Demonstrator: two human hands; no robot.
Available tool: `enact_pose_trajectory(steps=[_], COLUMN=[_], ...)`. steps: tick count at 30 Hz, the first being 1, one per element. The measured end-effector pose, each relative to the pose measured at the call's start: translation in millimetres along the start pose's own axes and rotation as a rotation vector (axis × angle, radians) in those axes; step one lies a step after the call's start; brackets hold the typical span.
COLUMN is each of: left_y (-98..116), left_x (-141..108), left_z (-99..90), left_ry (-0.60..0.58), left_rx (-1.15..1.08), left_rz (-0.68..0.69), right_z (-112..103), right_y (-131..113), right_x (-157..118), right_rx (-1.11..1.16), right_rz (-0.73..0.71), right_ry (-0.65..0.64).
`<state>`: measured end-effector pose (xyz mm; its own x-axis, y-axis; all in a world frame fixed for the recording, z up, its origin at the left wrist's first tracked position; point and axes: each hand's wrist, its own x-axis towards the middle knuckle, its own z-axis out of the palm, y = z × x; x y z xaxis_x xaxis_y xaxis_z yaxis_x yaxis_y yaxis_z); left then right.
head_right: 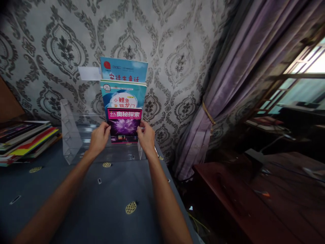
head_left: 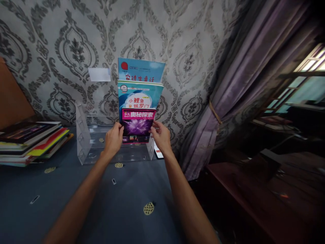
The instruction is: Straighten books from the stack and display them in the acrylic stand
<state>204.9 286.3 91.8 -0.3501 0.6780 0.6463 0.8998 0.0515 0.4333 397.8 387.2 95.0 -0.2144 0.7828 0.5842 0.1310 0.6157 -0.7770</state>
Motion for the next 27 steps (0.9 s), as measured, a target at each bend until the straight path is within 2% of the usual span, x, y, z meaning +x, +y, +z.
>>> enact_pose_trajectory(steps=[6,14,27], left_y=[0,5,2], left_x=[0,-1,-4], left_z=[0.2,-2.8,-3.9], left_ry=[-0.011,-0.025,-0.042], left_rx=[-0.068,0.025,0.054], left_rz=[-0.029,-0.029,-0.011], right_z=[-3,-12,-14], right_y=[0,-3,-5], right_x=[1,4,2], right_rx=[0.040,0.004,-0.077], right_rz=[0.012,0.030,0.006], right_ry=[0.000,0.007,-0.006])
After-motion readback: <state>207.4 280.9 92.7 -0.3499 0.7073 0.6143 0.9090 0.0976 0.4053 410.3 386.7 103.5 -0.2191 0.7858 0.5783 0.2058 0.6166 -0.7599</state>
